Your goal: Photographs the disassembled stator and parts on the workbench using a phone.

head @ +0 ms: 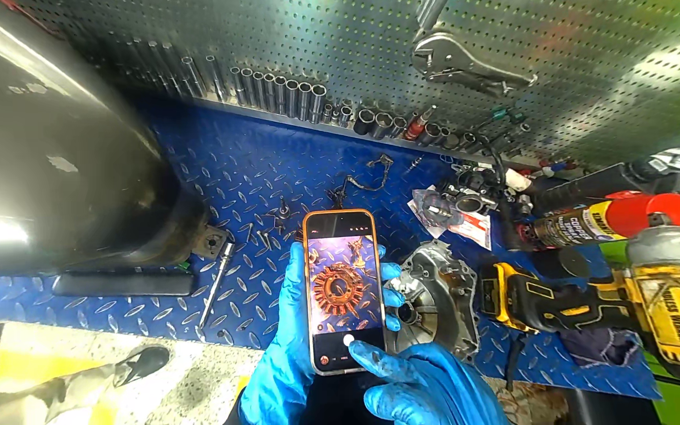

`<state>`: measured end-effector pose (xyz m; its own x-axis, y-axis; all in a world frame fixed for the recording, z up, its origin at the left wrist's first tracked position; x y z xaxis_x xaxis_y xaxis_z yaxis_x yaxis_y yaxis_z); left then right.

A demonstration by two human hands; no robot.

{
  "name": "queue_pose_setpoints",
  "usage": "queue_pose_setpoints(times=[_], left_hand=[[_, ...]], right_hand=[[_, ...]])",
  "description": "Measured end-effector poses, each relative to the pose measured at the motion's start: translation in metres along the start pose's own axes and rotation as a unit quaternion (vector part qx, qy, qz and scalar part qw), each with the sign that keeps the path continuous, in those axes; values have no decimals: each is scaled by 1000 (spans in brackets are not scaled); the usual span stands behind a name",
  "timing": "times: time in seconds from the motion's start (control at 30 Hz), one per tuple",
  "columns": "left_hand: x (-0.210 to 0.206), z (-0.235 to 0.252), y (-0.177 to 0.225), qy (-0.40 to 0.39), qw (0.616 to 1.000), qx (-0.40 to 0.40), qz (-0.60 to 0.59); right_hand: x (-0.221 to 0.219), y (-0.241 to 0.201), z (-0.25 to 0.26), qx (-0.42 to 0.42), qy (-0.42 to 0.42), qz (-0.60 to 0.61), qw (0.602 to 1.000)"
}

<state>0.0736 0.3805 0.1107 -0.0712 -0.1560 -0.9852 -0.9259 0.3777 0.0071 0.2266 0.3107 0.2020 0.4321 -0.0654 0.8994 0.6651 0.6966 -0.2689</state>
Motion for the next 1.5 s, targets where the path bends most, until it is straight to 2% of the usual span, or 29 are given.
queue_pose_setpoints(times=[0.17,0.2,0.23,0.27,0.3,0.33,0.37,0.43,0.5,0.57,0.63,0.7,0.8,0.97,1.03,1.17,1.23,1.3,1.37,1.4,1.43,1.47,1.5], left_hand=[[-21,-7,-2,17,999,-40,31],[-24,-9,-2,41,996,-63,48],[-29,-11,-1,74,990,-90,81],[-30,-13,-1,69,991,-88,78],[-30,-14,0,12,997,-53,55],[-30,-15,-1,-76,997,19,4],[-31,-14,-3,-128,989,69,-24],[-32,-14,-6,-147,982,106,-44],[-31,-15,-6,-121,988,85,-33],[-27,-17,-6,-68,997,33,-3],[-33,-18,-7,-59,998,10,-1],[-43,-20,-6,-79,997,-10,-1],[-44,-23,-7,-91,996,-15,-17],[-48,-24,-8,-111,993,-24,-19],[-49,-25,-8,-111,993,-27,-14],[-45,-24,-8,-85,996,-20,-8],[-46,-23,-7,-84,996,-30,4],[-47,-24,-7,-86,996,-29,5],[-49,-23,-8,-96,995,-23,-5],[-50,-23,-8,-101,995,-22,-7],[-50,-23,-7,-108,994,-20,-9],[-49,-22,-7,-109,994,-19,-11],[-49,-22,-7,-117,993,-19,-11]], right_hand=[[16,-4,-7,-12,27,22,999],[24,-3,-9,-23,43,36,998],[34,1,-11,-51,64,60,995],[45,12,-11,-91,90,88,988],[54,30,-8,-141,124,111,976],[57,53,-2,-191,163,113,961],[55,79,7,-227,174,109,952],[38,124,29,-300,91,66,947],[8,153,55,-340,-51,29,939],[-27,163,85,-349,-222,-26,910],[-52,164,109,-334,-346,-53,875],[-82,175,120,-304,-389,-94,864],[-123,198,128,-289,-387,-124,867],[-129,194,136,-212,-442,-176,854],[-129,192,133,-197,-445,-204,849],[-128,197,133,-254,-441,-167,844],[-115,192,125,-268,-386,-127,873],[-78,159,112,-265,-290,-90,915],[-25,114,126,-357,-431,-41,828],[-20,109,128,-379,-454,-37,806],[-27,112,125,-385,-437,-37,812],[-46,126,117,-360,-379,-54,851],[-81,151,102,-310,-267,-94,908]])
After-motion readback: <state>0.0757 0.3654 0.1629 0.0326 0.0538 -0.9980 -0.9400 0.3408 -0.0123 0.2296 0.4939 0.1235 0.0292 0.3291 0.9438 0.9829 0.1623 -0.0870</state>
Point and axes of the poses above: each hand's wrist, its own z-axis towards the middle knuckle, its own x-axis out of the back of the hand, y = z × x, the point moved 3 cm from there along z, towards the middle knuckle, and after that the axes turned 7 degrees about -z, right-handed, at the moved point
